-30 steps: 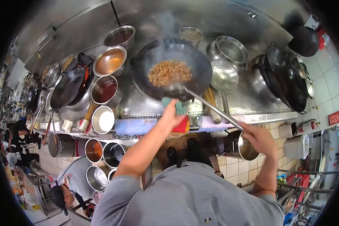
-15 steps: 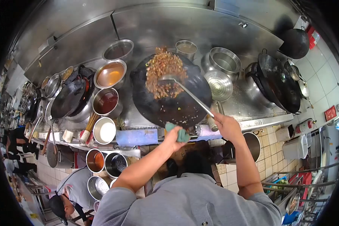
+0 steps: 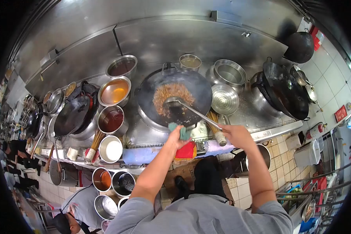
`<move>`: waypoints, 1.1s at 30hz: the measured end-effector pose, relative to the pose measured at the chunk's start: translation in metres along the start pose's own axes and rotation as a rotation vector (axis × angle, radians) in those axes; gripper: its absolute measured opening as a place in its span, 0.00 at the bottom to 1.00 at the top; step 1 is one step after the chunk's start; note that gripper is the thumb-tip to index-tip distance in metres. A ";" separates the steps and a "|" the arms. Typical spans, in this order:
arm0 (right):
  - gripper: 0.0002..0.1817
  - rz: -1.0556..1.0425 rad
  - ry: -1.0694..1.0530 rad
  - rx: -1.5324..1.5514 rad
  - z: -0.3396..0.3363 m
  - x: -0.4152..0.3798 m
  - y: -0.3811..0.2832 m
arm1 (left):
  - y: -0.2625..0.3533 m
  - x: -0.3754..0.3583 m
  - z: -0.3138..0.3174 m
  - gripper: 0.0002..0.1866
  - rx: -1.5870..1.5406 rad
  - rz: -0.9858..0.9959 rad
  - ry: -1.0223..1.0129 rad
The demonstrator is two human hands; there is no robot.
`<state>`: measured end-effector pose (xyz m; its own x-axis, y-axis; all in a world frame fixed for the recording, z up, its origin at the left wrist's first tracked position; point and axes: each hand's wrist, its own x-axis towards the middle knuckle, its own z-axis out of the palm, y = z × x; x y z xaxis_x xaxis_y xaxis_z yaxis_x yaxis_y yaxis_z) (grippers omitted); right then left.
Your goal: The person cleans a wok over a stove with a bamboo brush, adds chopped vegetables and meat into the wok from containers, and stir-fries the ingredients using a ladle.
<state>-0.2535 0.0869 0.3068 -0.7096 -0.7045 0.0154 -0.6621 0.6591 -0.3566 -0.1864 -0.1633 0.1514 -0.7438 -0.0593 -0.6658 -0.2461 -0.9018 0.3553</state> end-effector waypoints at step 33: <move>0.08 0.652 -0.541 2.173 0.065 -0.074 -0.053 | -0.045 -0.012 -0.057 0.23 0.196 0.068 0.074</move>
<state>-0.1505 0.0865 0.2644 -0.2967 -0.8148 -0.4980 0.9355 -0.1434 -0.3228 -0.1310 -0.1462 0.1060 -0.7170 -0.1552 -0.6796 -0.3182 -0.7946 0.5171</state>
